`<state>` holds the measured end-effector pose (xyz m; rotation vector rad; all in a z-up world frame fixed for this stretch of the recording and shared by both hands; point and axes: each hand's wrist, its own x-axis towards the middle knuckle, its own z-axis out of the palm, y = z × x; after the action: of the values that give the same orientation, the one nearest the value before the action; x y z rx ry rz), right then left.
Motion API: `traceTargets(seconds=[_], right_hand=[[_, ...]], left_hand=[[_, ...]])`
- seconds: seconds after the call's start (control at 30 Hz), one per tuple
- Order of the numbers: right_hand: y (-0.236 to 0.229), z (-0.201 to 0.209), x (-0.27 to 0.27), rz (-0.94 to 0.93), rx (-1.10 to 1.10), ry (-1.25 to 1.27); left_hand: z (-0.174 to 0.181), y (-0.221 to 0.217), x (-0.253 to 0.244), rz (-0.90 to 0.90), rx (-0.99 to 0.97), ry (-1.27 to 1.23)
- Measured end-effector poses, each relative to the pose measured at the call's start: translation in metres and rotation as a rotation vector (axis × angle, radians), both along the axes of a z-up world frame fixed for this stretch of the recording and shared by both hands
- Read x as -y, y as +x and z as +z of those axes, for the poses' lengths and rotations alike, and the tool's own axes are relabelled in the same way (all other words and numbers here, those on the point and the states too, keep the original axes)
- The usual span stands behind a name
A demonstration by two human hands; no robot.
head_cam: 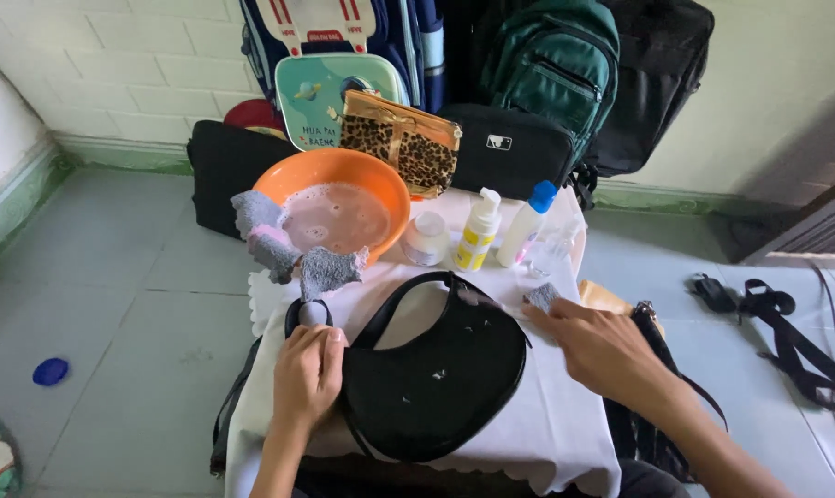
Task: Scrubbing a black leather handbag with a toothbrush and cleaning solution to remove dirt.
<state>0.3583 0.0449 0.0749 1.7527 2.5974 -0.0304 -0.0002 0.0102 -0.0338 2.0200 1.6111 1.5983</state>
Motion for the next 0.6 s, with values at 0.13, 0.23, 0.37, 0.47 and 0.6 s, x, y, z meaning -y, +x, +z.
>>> traceTargets(seconds=[0.13,0.23,0.37,0.47,0.6], right_hand=[[-0.008,0.013,-0.016,-0.063,0.030,-0.071],[-0.010,-0.006,-0.026,-0.057,-0.012,-0.070],[0.000,0.011,-0.011,0.027,-0.034,-0.099],[0.007,0.012,-0.016,0.034,0.006,-0.065],[-0.012,0.002,-0.018,0.048,-0.041,-0.084]], left_hand=[[-0.001,-0.003,-0.002,-0.002,-0.021,-0.013],[-0.006,-0.002,-0.001,0.005,-0.026,-0.040],[-0.004,-0.002,-0.002,-0.007,-0.009,-0.053],[-0.004,-0.003,-0.002,0.001,-0.018,-0.043],[-0.006,-0.002,-0.002,0.001,-0.020,-0.061]])
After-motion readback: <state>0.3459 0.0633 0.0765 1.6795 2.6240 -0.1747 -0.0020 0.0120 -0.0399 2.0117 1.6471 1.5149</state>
